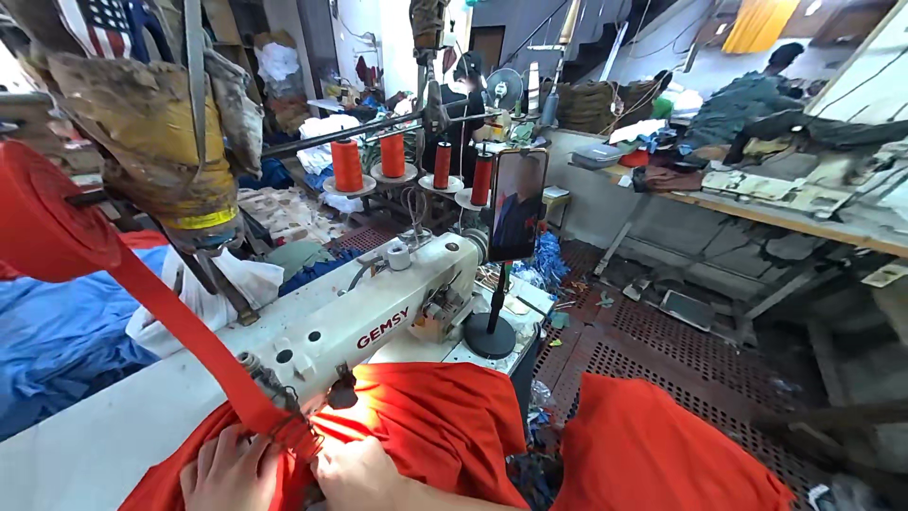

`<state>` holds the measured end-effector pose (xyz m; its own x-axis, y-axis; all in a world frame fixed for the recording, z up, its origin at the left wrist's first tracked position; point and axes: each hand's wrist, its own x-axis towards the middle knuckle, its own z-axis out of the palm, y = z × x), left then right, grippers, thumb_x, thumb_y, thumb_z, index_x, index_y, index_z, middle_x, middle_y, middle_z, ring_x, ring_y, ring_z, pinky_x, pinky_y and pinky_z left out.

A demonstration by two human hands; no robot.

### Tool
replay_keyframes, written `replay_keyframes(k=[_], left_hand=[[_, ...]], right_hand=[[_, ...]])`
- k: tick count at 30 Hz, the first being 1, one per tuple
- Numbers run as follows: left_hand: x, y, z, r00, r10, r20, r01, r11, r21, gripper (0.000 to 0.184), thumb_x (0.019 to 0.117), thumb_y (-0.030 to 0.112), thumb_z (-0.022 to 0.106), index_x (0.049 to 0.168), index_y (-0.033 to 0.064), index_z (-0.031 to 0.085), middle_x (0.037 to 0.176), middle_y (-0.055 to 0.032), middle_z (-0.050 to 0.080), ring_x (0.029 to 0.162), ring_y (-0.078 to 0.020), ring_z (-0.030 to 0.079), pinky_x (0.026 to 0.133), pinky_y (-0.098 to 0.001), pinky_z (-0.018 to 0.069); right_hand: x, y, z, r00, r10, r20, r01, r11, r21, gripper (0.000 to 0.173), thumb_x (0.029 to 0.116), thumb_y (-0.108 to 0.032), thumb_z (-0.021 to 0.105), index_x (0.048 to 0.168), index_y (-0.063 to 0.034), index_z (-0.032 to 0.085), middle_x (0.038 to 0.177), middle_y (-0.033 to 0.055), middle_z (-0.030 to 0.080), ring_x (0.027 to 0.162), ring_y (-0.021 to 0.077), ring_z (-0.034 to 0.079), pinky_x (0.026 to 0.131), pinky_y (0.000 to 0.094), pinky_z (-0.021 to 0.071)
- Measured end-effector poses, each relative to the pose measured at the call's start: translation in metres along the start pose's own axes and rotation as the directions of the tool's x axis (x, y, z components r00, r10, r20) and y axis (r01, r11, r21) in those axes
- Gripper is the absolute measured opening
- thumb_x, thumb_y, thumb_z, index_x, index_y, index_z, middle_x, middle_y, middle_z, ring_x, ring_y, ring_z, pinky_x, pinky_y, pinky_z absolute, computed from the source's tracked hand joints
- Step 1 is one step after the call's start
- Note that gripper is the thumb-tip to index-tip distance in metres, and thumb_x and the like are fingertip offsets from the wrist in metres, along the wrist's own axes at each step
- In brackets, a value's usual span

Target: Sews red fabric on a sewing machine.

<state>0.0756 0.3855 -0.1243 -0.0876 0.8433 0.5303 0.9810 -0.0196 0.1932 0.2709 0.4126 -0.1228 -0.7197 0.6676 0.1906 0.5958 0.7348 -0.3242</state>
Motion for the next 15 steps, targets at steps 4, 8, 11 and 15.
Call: replay_keyframes(k=[4, 8, 11, 15], left_hand=[[-0.027, 0.031, -0.006, 0.976, -0.214, 0.047, 0.218, 0.917, -0.333, 0.023, 0.0975, 0.014, 0.061, 0.106, -0.0052, 0.070, 0.103, -0.0231, 0.070, 0.091, -0.0322, 0.071, 0.082, -0.0478, 0.0593], [-0.034, 0.008, 0.004, 0.990, -0.122, 0.069, 0.137, 0.949, -0.284, 0.029, 0.0983, 0.022, 0.059, 0.109, -0.0018, 0.073, 0.112, -0.0238, 0.069, 0.107, -0.0429, 0.066, 0.095, -0.0592, 0.0510], [-0.017, -0.013, 0.009, 0.998, -0.060, 0.034, 0.066, 0.974, -0.218, 0.042, 0.1027, 0.032, 0.049, 0.112, -0.0015, 0.072, 0.116, -0.0244, 0.070, 0.113, -0.0459, 0.065, 0.097, -0.0649, 0.0466], [0.006, -0.019, 0.022, 0.995, -0.101, 0.020, 0.102, 0.986, -0.132, 0.049, 0.0978, 0.035, 0.044, 0.110, -0.0040, 0.072, 0.124, -0.0296, 0.065, 0.119, -0.0510, 0.060, 0.099, -0.0693, 0.0419]], right_hand=[[-0.001, 0.010, -0.002, 0.997, -0.048, 0.063, 0.047, 0.998, 0.029, 0.020, 0.0918, -0.012, 0.065, 0.110, -0.0058, 0.070, 0.095, 0.0132, 0.072, 0.081, 0.0321, 0.071, 0.062, 0.0524, 0.0561], [0.011, 0.042, 0.001, 0.981, -0.189, -0.038, 0.192, 0.980, 0.062, 0.020, 0.0882, -0.016, 0.070, 0.108, -0.0118, 0.074, 0.092, 0.0084, 0.074, 0.082, 0.0286, 0.073, 0.065, 0.0537, 0.0571], [0.027, 0.074, -0.027, 0.993, -0.075, 0.092, 0.066, 0.992, 0.105, 0.029, 0.0953, -0.029, 0.066, 0.119, -0.0134, 0.073, 0.103, 0.0155, 0.074, 0.095, 0.0359, 0.072, 0.075, 0.0620, 0.0558], [0.049, 0.090, -0.047, 0.974, -0.027, 0.227, 0.006, 0.996, 0.093, 0.051, 0.0992, -0.041, 0.061, 0.125, 0.0030, 0.064, 0.131, 0.0243, 0.063, 0.124, 0.0387, 0.060, 0.103, 0.0571, 0.0473]])
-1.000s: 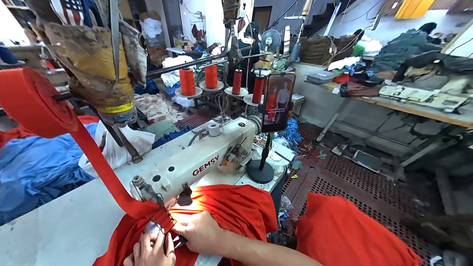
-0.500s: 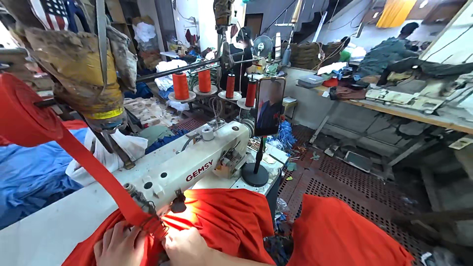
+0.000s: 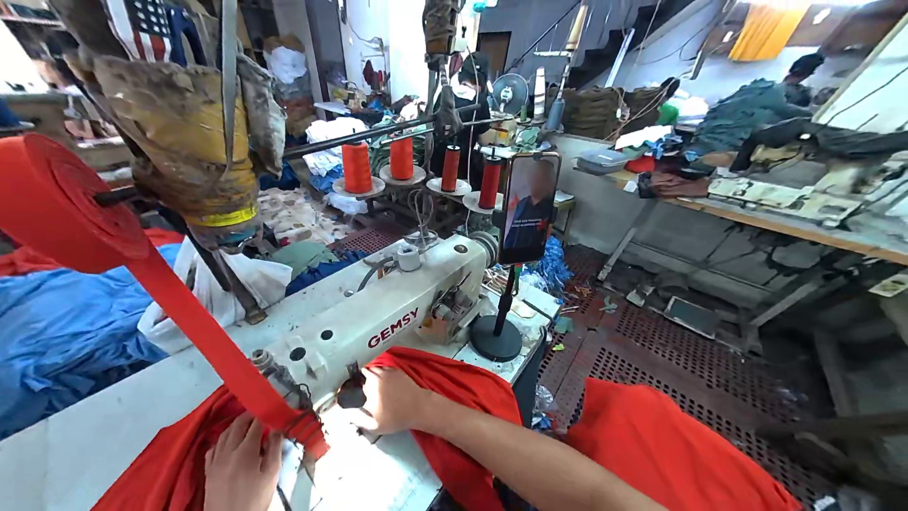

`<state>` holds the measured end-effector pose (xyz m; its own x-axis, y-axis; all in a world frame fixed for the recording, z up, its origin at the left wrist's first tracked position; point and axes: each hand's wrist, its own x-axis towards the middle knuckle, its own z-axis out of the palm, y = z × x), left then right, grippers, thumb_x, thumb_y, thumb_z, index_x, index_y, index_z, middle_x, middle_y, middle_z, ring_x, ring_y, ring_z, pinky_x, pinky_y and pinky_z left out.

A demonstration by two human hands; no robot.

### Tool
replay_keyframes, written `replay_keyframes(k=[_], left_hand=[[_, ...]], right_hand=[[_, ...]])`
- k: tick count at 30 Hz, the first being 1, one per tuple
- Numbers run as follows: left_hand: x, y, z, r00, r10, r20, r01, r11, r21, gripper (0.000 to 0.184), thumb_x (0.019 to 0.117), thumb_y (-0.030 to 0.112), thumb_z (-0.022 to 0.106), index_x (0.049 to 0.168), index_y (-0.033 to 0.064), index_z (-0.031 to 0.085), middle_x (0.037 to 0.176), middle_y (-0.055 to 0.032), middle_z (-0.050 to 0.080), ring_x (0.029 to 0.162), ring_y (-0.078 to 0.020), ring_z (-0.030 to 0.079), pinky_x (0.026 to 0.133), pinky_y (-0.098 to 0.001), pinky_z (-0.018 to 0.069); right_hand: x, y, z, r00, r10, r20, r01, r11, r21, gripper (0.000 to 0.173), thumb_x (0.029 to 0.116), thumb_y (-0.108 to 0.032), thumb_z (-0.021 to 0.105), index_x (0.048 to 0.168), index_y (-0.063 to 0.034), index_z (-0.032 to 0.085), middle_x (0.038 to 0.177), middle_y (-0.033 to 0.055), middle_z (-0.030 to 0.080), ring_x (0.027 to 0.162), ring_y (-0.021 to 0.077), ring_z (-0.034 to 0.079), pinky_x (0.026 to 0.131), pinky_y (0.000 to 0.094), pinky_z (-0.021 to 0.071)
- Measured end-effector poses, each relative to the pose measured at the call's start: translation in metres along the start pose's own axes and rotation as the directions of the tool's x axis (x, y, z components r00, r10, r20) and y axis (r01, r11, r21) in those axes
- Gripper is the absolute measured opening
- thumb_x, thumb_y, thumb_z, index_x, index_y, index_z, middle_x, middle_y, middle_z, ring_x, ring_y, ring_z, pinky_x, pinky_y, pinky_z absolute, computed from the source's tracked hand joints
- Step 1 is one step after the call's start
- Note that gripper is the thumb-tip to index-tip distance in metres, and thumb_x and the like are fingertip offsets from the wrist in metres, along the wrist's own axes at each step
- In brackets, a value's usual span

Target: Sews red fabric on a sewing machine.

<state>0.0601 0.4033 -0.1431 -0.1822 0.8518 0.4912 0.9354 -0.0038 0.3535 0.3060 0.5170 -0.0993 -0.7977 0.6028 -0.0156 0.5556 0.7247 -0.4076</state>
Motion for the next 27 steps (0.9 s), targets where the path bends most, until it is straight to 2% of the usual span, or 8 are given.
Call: replay_keyframes(k=[5, 9, 11, 16, 20, 23, 25, 27], left_hand=[[0.019, 0.015, 0.003, 0.980, -0.200, 0.020, 0.199, 0.979, 0.044, 0.040, 0.0796, 0.023, 0.074, 0.112, -0.0010, 0.072, 0.134, -0.0319, 0.057, 0.127, -0.0570, 0.049, 0.099, -0.0759, 0.0343], [0.029, 0.013, 0.008, 0.979, -0.197, -0.054, 0.194, 0.980, -0.047, 0.033, 0.0855, 0.020, 0.066, 0.106, -0.0051, 0.072, 0.126, -0.0332, 0.060, 0.120, -0.0565, 0.054, 0.096, -0.0774, 0.0343], [0.031, 0.004, 0.015, 0.986, -0.129, -0.103, 0.119, 0.989, -0.092, 0.042, 0.0872, 0.029, 0.058, 0.105, -0.0063, 0.071, 0.117, -0.0324, 0.065, 0.113, -0.0538, 0.059, 0.094, -0.0762, 0.0371], [0.028, -0.002, 0.017, 0.993, -0.088, -0.074, 0.077, 0.988, -0.137, 0.050, 0.0880, 0.033, 0.059, 0.111, -0.0113, 0.067, 0.117, -0.0340, 0.065, 0.116, -0.0525, 0.059, 0.098, -0.0729, 0.0365], [0.025, 0.006, 0.004, 0.989, -0.150, -0.005, 0.146, 0.972, -0.183, 0.029, 0.0897, 0.015, 0.063, 0.105, -0.0078, 0.071, 0.114, -0.0301, 0.068, 0.114, -0.0491, 0.062, 0.099, -0.0698, 0.0406], [0.002, 0.011, -0.023, 0.965, -0.263, 0.006, 0.253, 0.921, -0.295, 0.031, 0.1003, 0.027, 0.059, 0.105, -0.0004, 0.071, 0.093, -0.0125, 0.072, 0.087, -0.0194, 0.069, 0.083, -0.0437, 0.0560], [-0.023, 0.009, -0.051, 0.918, -0.384, 0.100, 0.393, 0.842, -0.369, 0.037, 0.1047, 0.034, 0.054, 0.104, 0.0002, 0.070, 0.091, -0.0091, 0.070, 0.086, -0.0128, 0.065, 0.083, -0.0376, 0.0531], [-0.047, 0.017, -0.088, 0.785, -0.555, 0.273, 0.618, 0.677, -0.400, 0.041, 0.1098, 0.033, 0.045, 0.113, -0.0010, 0.069, 0.108, -0.0109, 0.069, 0.103, -0.0123, 0.064, 0.096, -0.0371, 0.0504]], right_hand=[[0.008, -0.006, 0.004, 0.995, -0.024, -0.095, 0.033, 0.994, 0.099, 0.043, 0.0998, -0.029, 0.062, 0.122, 0.0069, 0.066, 0.125, 0.0259, 0.067, 0.124, 0.0357, 0.062, 0.110, 0.0487, 0.0442], [0.019, -0.016, 0.019, 0.934, 0.040, -0.356, 0.136, 0.879, 0.458, 0.046, 0.0896, -0.023, 0.075, 0.122, 0.0084, 0.065, 0.117, 0.0209, 0.071, 0.114, 0.0222, 0.067, 0.105, 0.0351, 0.0499], [0.030, -0.019, 0.031, 0.939, 0.012, -0.343, 0.168, 0.855, 0.490, 0.042, 0.0943, -0.023, 0.070, 0.124, 0.0057, 0.065, 0.119, 0.0172, 0.071, 0.114, 0.0164, 0.066, 0.104, 0.0303, 0.0497], [0.043, -0.013, 0.042, 0.960, -0.111, -0.259, 0.176, 0.954, 0.244, 0.044, 0.1021, -0.034, 0.058, 0.129, -0.0004, 0.066, 0.128, 0.0189, 0.068, 0.124, 0.0244, 0.062, 0.110, 0.0404, 0.0461], [0.008, -0.026, 0.020, 0.961, 0.138, -0.239, -0.051, 0.940, 0.338, 0.042, 0.1000, -0.035, 0.062, 0.125, -0.0018, 0.068, 0.119, 0.0184, 0.071, 0.116, 0.0284, 0.067, 0.102, 0.0473, 0.0517], [-0.034, -0.020, 0.010, 0.973, 0.208, -0.095, -0.199, 0.976, 0.093, 0.044, 0.0984, -0.045, 0.059, 0.117, -0.0072, 0.069, 0.108, 0.0187, 0.072, 0.101, 0.0380, 0.071, 0.082, 0.0623, 0.0553], [-0.056, -0.019, 0.013, 0.984, 0.179, -0.009, -0.178, 0.981, 0.072, 0.041, 0.0992, -0.043, 0.058, 0.125, -0.0136, 0.069, 0.108, 0.0169, 0.074, 0.101, 0.0386, 0.071, 0.082, 0.0645, 0.0543], [-0.072, -0.033, 0.017, 0.997, 0.019, 0.081, -0.030, 0.989, 0.141, 0.037, 0.1045, -0.037, 0.050, 0.128, -0.0140, 0.065, 0.100, 0.0164, 0.074, 0.095, 0.0376, 0.072, 0.080, 0.0625, 0.0542]])
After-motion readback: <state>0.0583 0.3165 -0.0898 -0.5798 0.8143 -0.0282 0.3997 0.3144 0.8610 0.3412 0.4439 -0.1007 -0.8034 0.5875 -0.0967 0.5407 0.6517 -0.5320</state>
